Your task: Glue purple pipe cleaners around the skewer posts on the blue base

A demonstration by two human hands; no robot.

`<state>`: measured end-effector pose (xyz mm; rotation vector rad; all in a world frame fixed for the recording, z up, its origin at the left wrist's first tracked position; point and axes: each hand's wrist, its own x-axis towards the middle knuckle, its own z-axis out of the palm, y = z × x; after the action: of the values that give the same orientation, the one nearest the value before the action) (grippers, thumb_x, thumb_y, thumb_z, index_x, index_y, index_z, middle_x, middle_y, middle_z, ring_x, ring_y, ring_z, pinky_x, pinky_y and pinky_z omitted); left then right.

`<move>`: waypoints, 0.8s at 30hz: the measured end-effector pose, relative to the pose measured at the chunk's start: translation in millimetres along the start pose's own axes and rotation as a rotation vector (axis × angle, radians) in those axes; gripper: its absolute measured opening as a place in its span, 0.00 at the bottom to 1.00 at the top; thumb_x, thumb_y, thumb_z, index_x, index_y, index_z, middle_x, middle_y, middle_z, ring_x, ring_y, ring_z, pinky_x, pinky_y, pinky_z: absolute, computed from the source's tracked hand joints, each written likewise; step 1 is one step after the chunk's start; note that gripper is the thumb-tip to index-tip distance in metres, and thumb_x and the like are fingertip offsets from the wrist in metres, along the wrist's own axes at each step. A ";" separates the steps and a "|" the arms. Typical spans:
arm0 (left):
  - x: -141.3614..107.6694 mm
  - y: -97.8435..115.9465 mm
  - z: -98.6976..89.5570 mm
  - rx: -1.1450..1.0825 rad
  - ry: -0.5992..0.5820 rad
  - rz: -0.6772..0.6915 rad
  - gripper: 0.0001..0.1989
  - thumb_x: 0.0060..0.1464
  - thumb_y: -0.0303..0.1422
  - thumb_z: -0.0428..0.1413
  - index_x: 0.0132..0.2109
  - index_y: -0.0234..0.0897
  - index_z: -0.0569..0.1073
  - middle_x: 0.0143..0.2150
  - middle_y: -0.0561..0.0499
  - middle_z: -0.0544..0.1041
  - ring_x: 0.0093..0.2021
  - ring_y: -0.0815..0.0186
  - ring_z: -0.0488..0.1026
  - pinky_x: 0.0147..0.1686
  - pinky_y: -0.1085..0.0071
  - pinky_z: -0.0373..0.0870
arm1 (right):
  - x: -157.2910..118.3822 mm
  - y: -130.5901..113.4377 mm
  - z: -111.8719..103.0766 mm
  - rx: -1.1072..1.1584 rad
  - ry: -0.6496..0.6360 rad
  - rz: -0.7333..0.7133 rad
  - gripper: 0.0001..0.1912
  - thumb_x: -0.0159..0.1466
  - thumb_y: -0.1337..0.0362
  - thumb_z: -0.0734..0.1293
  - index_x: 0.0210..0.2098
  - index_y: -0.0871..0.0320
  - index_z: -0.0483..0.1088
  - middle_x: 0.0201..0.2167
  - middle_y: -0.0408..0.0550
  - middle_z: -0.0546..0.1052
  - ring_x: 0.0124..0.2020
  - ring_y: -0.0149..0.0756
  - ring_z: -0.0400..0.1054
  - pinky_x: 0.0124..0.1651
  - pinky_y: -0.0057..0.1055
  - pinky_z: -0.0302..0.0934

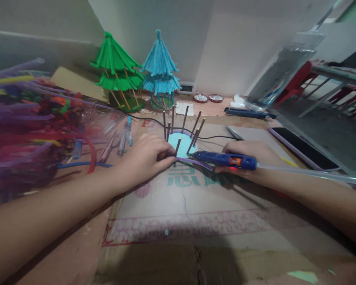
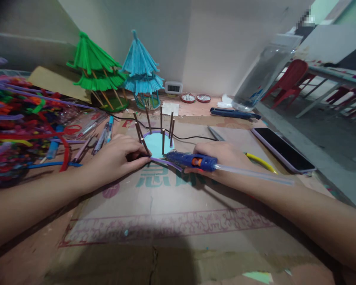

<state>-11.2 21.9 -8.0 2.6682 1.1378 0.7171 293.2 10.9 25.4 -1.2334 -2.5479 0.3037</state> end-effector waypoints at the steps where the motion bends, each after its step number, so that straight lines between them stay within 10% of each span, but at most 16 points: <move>1: 0.1 -0.1 0.1 0.003 -0.002 -0.001 0.06 0.60 0.36 0.60 0.37 0.38 0.78 0.30 0.53 0.77 0.35 0.63 0.71 0.38 0.66 0.60 | 0.0 0.3 -0.1 0.003 -0.007 0.020 0.22 0.62 0.40 0.68 0.29 0.53 0.70 0.24 0.44 0.77 0.25 0.36 0.69 0.28 0.32 0.55; 15: 0.6 -0.8 1.3 0.001 -0.010 -0.001 0.07 0.61 0.35 0.59 0.36 0.38 0.77 0.31 0.53 0.76 0.34 0.64 0.71 0.38 0.66 0.58 | 6.1 -1.3 -16.7 0.216 0.019 0.274 0.21 0.56 0.44 0.72 0.31 0.56 0.73 0.26 0.47 0.77 0.28 0.39 0.70 0.30 0.35 0.62; 24: -0.6 -4.7 0.2 -0.052 -0.017 -0.007 0.05 0.60 0.34 0.58 0.38 0.38 0.77 0.31 0.53 0.76 0.35 0.64 0.70 0.40 0.65 0.59 | 22.5 54.8 -31.4 0.956 0.102 0.197 0.21 0.59 0.44 0.73 0.37 0.56 0.77 0.30 0.47 0.81 0.30 0.36 0.73 0.36 0.33 0.68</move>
<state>-14.4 24.7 -9.9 2.6216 1.1083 0.7120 330.8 64.1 41.4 -1.0300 -1.7655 1.2692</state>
